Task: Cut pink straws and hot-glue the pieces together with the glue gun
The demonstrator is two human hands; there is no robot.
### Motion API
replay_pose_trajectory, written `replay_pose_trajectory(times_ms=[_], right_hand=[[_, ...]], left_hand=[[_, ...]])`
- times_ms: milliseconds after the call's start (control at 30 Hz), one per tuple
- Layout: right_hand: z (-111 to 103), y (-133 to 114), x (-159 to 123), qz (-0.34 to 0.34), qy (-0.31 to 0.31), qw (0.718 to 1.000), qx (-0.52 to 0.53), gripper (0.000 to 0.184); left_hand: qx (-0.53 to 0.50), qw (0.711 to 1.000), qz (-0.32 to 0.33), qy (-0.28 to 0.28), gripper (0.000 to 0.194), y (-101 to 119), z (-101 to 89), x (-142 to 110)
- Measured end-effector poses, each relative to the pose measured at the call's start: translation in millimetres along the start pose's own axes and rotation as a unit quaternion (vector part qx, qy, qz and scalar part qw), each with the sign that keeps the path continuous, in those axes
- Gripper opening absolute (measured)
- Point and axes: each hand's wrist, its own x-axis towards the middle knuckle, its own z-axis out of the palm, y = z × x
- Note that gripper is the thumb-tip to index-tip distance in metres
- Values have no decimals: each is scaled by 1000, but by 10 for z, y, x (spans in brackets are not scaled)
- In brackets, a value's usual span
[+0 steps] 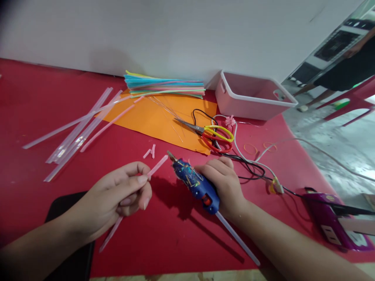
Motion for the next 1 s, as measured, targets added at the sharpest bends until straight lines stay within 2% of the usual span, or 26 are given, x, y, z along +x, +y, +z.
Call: replay_pose_trajectory(times_ms=[100,300,633,1000], right_hand=[[-28,-15,-6,-4,28,999,27,14],[-5,-47,12,-77,-25,995,65,17],[7,-52,39,-88,-59,993,42,21],[7,-21,6,-59,-44,997,24,15]], left_hand=[[-1,1000,1,31,11,5,9,8],[15,999,2,34,13,7,29,2],[47,999,3,12,16,-3,-3,-13],[43,999,10,21,15,20,16,-26]])
